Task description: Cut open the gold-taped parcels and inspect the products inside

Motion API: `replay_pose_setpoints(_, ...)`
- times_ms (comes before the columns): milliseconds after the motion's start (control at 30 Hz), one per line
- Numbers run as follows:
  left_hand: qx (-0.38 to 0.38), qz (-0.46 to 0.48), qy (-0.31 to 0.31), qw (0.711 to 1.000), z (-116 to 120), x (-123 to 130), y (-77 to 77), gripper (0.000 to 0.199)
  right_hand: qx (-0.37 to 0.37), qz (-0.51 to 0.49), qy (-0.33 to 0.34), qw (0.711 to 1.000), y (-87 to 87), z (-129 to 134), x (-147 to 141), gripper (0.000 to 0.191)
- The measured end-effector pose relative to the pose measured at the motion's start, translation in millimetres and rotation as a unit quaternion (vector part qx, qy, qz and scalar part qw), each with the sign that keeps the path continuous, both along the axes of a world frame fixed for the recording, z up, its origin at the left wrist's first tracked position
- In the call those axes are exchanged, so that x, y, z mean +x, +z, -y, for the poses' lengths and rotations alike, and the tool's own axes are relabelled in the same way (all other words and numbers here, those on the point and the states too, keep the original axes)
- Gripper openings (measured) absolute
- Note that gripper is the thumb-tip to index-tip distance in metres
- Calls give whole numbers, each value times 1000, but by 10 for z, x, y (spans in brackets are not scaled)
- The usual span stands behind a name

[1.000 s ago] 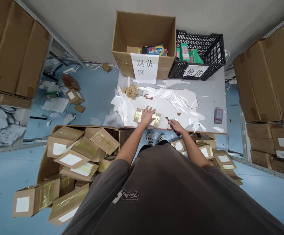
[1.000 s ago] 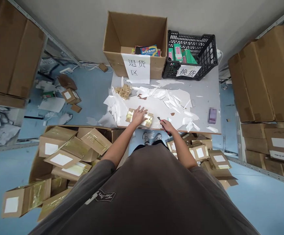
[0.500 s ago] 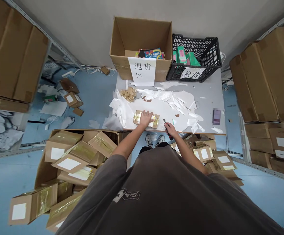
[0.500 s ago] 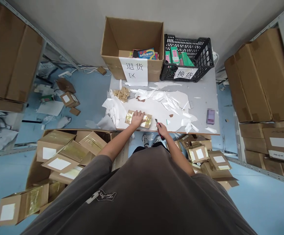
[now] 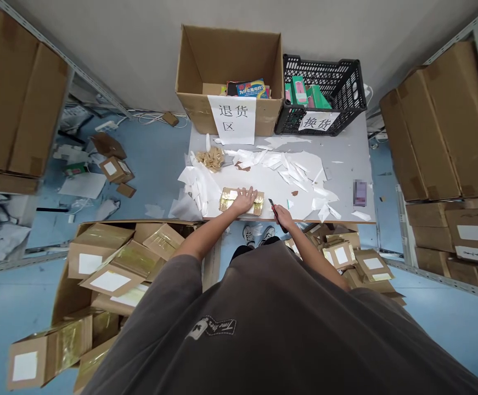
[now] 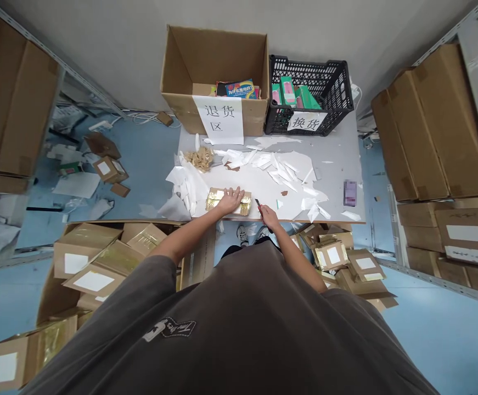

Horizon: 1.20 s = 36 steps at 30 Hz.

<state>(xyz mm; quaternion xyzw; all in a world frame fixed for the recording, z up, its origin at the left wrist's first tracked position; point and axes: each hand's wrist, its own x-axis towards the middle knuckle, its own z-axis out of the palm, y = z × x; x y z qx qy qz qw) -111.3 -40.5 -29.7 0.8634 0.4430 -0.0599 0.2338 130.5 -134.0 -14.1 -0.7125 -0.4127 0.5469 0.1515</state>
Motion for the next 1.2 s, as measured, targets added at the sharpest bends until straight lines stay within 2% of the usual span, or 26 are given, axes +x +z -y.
replay_pose_setpoints(100, -11, 13, 2, 1000, -57, -77, 15, 67, 35, 45, 66, 996, 42, 10, 43, 35)
replay_pose_setpoints(200, 3, 5, 32, 999, -66, -94, 4, 66, 66, 74, 124, 987, 86, -6, 30, 33)
replay_pose_setpoints(400, 31, 0, 72, 997, 102, 0, -85, 57, 117, 129, 206, 963, 166, -98, -25, 36)
replay_pose_setpoints(533, 41, 1, 80, 996, 203, 8, -147, 54, 115, 197, 234, 945, 150, -186, -210, 44)
replay_pose_setpoints(667, 48, 9, 85, 995, 243, 1, -172, 56, 92, 215, 189, 954, 60, -221, -437, 48)
replay_pose_setpoints(733, 54, 12, 87, 995, 257, -9, -167, 56, 86, 218, 175, 956, 27, -201, -308, 47)
replay_pose_setpoints(800, 58, 15, 92, 994, 271, -25, -156, 55, 70, 242, 135, 958, 18, -149, 98, 44)
replay_pose_setpoints(867, 55, 19, 101, 993, 281, -45, -148, 53, 15, 296, -17, 955, 23, -70, 691, 42)
replay_pose_setpoints(900, 53, 21, 105, 993, 282, -54, -147, 53, 8, 314, -68, 947, 23, -25, 985, 42)
replay_pose_setpoints(967, 49, 24, 111, 992, 277, -66, -150, 52, 26, 319, -113, 941, 0, 59, 1409, 39)
replay_pose_setpoints(1000, 46, 24, 113, 992, 273, -70, -155, 53, 32, 289, -120, 949, -28, 92, 1496, 39)
replay_pose_setpoints(1033, 44, 25, 113, 992, 270, -72, -159, 53, 35, 250, -131, 959, -70, 114, 1493, 42)
replay_pose_setpoints(1100, 36, 26, 114, 992, 269, -77, -167, 55, 34, 131, -142, 980, -189, 114, 1277, 49)
replay_pose_setpoints(1200, 26, 19, 115, 993, 285, -87, -165, 58, 51, -21, -182, 982, -414, -10, 812, 51)
